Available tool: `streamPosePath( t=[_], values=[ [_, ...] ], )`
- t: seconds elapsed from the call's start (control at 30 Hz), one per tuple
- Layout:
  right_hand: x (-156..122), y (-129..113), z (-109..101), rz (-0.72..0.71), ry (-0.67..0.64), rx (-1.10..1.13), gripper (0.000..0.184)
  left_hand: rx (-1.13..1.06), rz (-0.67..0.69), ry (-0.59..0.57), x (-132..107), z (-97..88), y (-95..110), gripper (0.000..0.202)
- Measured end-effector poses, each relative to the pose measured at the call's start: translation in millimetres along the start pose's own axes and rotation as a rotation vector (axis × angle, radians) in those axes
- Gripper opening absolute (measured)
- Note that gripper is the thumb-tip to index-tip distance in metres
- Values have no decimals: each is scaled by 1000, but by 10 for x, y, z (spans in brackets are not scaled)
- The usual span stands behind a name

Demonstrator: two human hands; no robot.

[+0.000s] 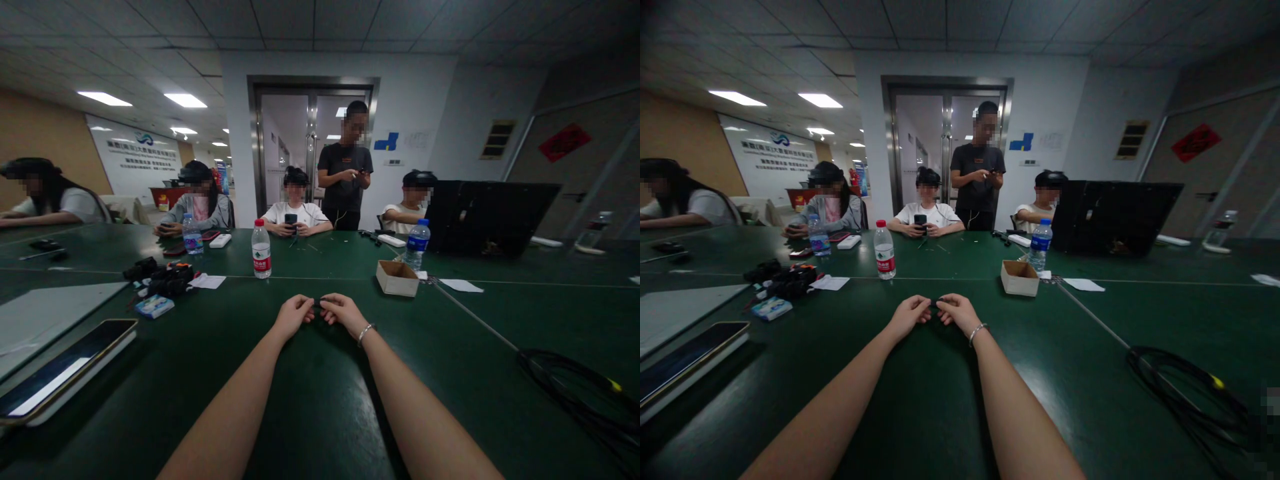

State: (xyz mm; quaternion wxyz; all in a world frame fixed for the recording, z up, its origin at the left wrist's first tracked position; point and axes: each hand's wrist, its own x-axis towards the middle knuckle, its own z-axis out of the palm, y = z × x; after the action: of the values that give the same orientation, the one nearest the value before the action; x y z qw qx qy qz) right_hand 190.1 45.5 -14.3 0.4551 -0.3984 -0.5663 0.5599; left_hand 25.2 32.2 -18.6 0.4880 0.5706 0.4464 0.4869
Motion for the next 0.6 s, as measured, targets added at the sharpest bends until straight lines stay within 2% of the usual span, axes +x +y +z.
streamPosePath(
  t=[0.17, 0.3, 0.43, 0.6],
  values=[
    [-20, -17, 12, 7, 22, 13, 21, -71, -57, 71, 0, 8, 8, 34],
    [-42, -25, 15, 7, 19, 37, 21, -165, 24, 60, -61, -16, 75, 34],
    [-57, -20, 21, 4, 8, 43, 22, -118, 88, 13, -84, -37, 103, 38],
    [-59, -7, 26, -26, 1, 18, 25, -6, 102, 50, -35, -22, 22, 30]
  ],
)
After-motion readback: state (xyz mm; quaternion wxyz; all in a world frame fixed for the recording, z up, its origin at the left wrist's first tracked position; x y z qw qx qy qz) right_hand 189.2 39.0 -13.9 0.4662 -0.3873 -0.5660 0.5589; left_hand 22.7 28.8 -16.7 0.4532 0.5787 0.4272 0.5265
